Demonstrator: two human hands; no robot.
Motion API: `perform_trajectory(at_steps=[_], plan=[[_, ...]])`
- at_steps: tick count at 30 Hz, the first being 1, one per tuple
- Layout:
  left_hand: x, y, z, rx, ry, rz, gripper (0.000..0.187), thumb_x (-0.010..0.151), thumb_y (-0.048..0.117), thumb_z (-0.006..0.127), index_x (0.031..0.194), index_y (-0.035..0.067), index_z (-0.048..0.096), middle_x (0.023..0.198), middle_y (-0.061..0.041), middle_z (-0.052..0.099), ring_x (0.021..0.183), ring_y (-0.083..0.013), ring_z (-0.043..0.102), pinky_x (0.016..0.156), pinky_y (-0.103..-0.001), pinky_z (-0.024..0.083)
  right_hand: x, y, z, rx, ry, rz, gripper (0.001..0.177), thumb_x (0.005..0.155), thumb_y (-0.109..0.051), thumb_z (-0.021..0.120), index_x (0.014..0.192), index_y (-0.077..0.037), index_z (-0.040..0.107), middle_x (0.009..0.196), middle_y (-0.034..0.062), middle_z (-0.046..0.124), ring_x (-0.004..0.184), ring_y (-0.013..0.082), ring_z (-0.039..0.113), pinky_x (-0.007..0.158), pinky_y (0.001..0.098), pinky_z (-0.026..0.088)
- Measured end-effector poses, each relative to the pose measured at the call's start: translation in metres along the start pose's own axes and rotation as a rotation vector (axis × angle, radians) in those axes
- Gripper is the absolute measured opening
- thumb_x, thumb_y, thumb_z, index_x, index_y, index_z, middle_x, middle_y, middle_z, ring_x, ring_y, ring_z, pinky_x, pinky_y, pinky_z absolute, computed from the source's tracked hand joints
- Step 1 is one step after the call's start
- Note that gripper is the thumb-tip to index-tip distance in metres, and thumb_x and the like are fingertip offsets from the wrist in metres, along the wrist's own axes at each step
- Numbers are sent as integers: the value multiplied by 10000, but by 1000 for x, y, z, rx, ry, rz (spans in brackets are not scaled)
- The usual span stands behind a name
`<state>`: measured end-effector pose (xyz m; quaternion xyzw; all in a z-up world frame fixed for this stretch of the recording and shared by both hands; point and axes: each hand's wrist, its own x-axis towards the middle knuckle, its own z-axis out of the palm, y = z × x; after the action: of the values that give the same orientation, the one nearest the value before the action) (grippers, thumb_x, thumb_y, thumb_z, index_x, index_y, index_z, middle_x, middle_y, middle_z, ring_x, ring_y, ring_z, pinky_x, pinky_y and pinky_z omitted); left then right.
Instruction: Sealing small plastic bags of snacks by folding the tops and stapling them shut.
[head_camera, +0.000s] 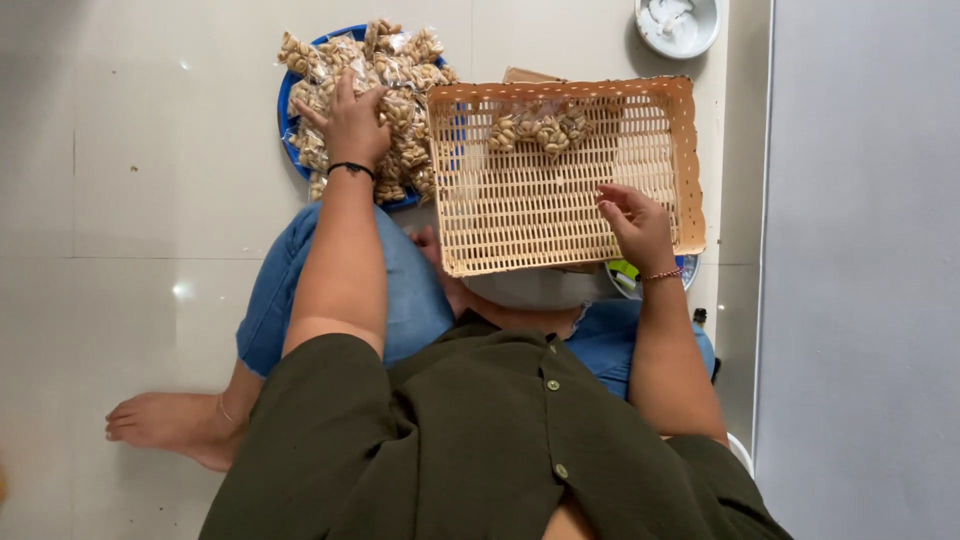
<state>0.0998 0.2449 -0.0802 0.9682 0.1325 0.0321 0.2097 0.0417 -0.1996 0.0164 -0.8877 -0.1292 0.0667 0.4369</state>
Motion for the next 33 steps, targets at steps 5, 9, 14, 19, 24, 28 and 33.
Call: perform_trajectory(at_steps=[5,9,14,19,24,28,33], plan=[[4,-18,24,-117,191,58,416,743,-113,612,1052,160,670,1129,-83,529,1048,-316,545,886,-605,254,1,-1,-1,49,-4,-4,276,1022,-148,646,1265,-25,692,1094,138,755,1010,230,732,862,346,638],[-2,-16,24,-235,185,13,400,750,-146,615,1062,104,624,1053,-156,517,985,-347,538,714,-457,553,0,2,-2,20,-5,-24,261,1023,-170,655,1243,-43,713,1100,123,761,1000,213,738,844,332,631],[-10,-17,24,-271,183,5,353,728,-122,526,989,107,591,939,-137,573,936,-340,514,662,-470,467,-3,2,-2,13,-14,-27,255,1029,-182,648,1240,-52,711,1109,122,757,1009,218,733,845,336,630],[-16,-24,26,-415,210,-79,198,801,-4,591,950,125,573,1017,-168,555,758,-350,559,612,-466,488,-8,-5,2,-27,-21,-83,265,1027,-172,642,1234,-23,712,1103,149,756,986,242,734,851,353,633],[-25,-13,6,-588,387,-30,305,715,18,694,985,154,653,990,-68,698,873,-245,693,654,-363,600,-12,-14,10,-50,-38,-112,258,1016,-180,664,1233,-52,722,1079,134,767,960,227,741,811,344,637],[-40,19,-27,-692,416,125,291,791,4,758,1019,139,638,1055,-83,686,924,-218,709,702,-303,644,-14,-17,16,-69,-40,-152,269,1017,-201,662,1235,-54,720,1093,139,762,973,238,739,797,355,635],[-71,86,-82,-650,-90,416,297,885,26,656,1171,91,612,1145,-117,628,965,-243,632,794,-342,613,-15,-20,30,-73,-72,-241,288,1028,-179,652,1292,-66,682,1104,139,746,957,227,733,796,348,657]])
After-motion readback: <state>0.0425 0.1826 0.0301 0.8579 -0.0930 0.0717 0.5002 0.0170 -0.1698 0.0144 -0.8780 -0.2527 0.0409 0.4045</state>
